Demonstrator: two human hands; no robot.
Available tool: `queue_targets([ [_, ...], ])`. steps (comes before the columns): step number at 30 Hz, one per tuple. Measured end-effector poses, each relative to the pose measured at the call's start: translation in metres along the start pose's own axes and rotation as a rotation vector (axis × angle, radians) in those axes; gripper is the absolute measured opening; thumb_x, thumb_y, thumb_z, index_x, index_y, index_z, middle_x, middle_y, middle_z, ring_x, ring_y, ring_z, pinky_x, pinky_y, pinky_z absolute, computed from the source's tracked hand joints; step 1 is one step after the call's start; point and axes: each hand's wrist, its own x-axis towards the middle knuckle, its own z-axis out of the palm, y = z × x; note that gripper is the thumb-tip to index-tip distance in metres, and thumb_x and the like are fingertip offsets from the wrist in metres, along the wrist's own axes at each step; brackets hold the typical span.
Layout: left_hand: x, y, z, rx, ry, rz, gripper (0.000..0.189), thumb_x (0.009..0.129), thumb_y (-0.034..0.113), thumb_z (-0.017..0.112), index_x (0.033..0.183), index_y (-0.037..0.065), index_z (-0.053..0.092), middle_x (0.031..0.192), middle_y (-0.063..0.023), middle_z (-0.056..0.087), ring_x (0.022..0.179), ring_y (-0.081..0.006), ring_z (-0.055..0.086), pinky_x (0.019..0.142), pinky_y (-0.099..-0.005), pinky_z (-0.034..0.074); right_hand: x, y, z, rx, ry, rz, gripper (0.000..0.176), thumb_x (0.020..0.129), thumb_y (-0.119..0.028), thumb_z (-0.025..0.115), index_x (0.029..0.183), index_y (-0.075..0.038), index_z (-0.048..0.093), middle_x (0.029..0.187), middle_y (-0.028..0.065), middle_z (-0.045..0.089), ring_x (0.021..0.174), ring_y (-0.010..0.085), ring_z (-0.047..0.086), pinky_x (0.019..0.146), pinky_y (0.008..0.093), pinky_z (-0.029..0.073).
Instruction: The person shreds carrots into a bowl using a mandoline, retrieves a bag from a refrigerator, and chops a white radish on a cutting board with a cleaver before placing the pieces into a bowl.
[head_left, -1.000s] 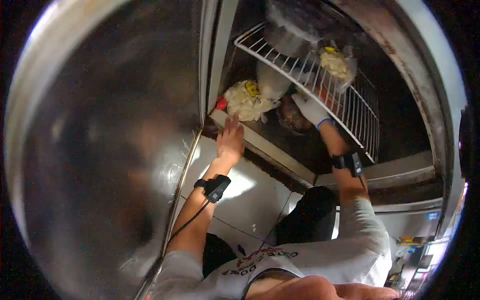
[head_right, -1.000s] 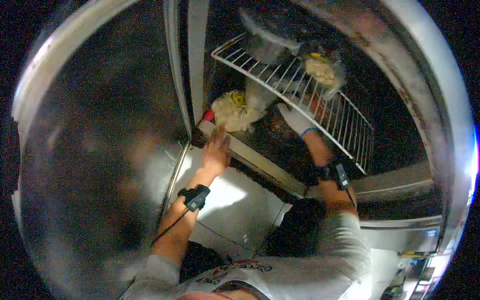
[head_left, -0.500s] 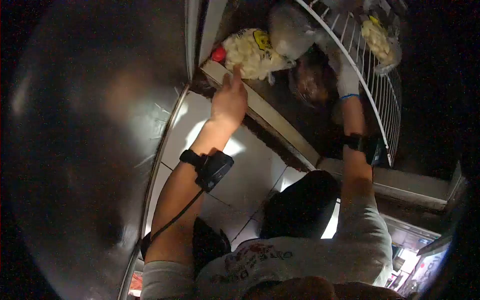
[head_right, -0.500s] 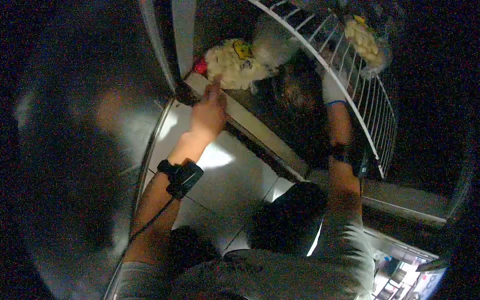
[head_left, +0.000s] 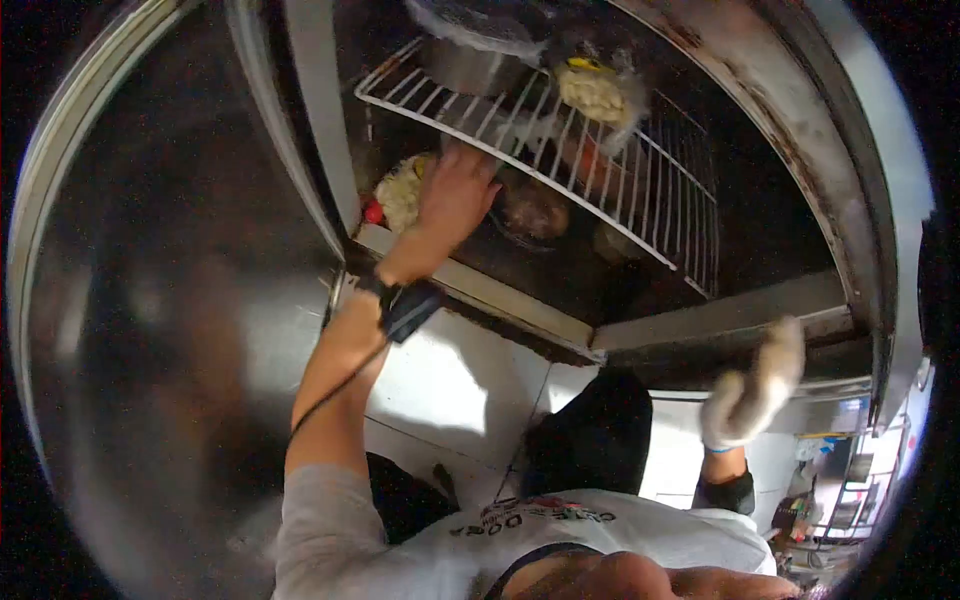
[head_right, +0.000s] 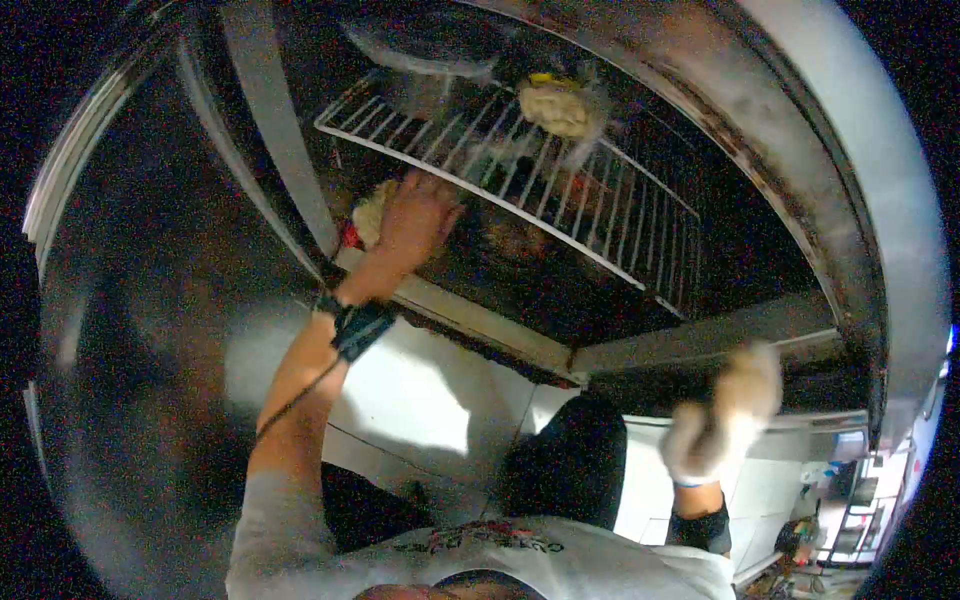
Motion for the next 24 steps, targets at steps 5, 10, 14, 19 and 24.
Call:
queue_targets([
  [5, 0.047, -0.003, 0.083, 0.07, 0.117, 0.142, 0.031, 0.087, 0.021, 0.058, 0.115, 0.009, 0.063, 0.122, -0.0126, 0.061, 0.107, -0.032, 0.06, 0.081, -0.0435, 0.049, -0.02, 0.036, -0.052, -0.565, 0.269, -0.088, 0.045, 0.096, -0.02, 0.05, 0.134, 0.003, 0.04, 0.127, 0.0278, 0.05, 0.123, 0.0469, 0.046, 0.105, 0.0611, 0.033],
  [10, 0.046, -0.029, 0.11, 0.012, -0.359, -0.324, 0.026, 0.09, 0.016, 0.055, 0.114, 0.008, 0.063, 0.116, -0.009, 0.064, 0.101, -0.0235, 0.062, 0.074, -0.0363, 0.05, -0.046, 0.079, -0.089, -0.741, 0.416, -0.064, 0.039, 0.097, -0.015, 0.049, 0.13, 0.005, 0.046, 0.13, 0.0249, 0.049, 0.126, 0.0408, 0.045, 0.106, 0.0535, 0.037],
  [14, 0.045, -0.045, 0.085, -0.052, -0.401, -0.405, 0.026, 0.091, 0.017, 0.055, 0.114, 0.008, 0.063, 0.116, -0.0088, 0.064, 0.1, -0.0233, 0.062, 0.074, -0.0361, 0.05, -0.042, 0.111, -0.093, -0.739, 0.562, -0.11, 0.037, 0.096, -0.015, 0.052, 0.126, 0.007, 0.049, 0.126, 0.0221, 0.051, 0.118, 0.0358, 0.051, 0.105, 0.0483, 0.037],
  [19, 0.057, -0.044, 0.089, -0.052, -0.315, -0.48, 0.026, 0.091, 0.017, 0.054, 0.114, 0.008, 0.063, 0.115, -0.0086, 0.064, 0.1, -0.0231, 0.061, 0.073, -0.036, 0.05, -0.028, 0.105, -0.094, -0.672, 0.54, -0.155, 0.038, 0.095, -0.013, 0.053, 0.126, 0.008, 0.047, 0.121, 0.0236, 0.049, 0.111, 0.0353, 0.051, 0.096, 0.0484, 0.044],
  [24, 0.073, -0.057, 0.106, -0.133, -0.239, -0.454, 0.026, 0.091, 0.017, 0.054, 0.114, 0.008, 0.063, 0.115, -0.0084, 0.064, 0.099, -0.0228, 0.061, 0.073, -0.0358, 0.05, -0.041, 0.111, -0.088, -0.664, 0.599, -0.154, 0.037, 0.095, -0.014, 0.054, 0.124, 0.009, 0.048, 0.124, 0.0274, 0.051, 0.118, 0.0393, 0.049, 0.104, 0.0505, 0.04],
])
